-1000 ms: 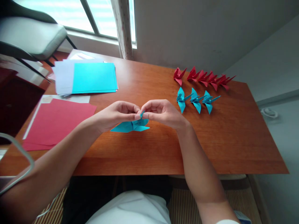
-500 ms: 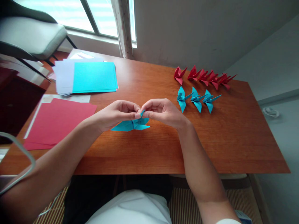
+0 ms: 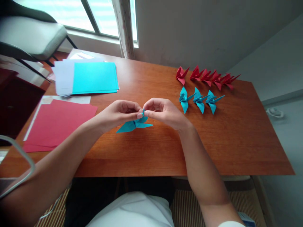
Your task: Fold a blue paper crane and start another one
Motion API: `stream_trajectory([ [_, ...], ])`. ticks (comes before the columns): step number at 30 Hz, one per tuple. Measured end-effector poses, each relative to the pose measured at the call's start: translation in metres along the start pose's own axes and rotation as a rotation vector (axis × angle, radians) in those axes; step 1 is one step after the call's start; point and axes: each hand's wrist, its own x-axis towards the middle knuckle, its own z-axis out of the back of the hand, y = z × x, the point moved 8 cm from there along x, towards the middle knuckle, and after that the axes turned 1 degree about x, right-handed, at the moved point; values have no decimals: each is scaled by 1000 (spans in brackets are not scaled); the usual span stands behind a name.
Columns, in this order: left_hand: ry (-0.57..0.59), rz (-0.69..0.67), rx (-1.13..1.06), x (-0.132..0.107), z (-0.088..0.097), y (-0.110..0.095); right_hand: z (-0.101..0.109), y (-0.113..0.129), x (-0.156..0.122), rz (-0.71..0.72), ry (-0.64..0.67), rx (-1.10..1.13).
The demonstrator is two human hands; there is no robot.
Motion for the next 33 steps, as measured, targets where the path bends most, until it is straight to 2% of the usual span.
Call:
stream_trajectory([
  [10, -60, -63, 215, 1, 5, -2, 4, -7, 3, 2, -63, -30],
  [17, -74, -97, 284, 3, 6, -3, 3, -7, 4, 5, -74, -59],
  [33, -102, -93, 236, 2, 5, -2, 5, -8, 5, 22, -91, -54],
])
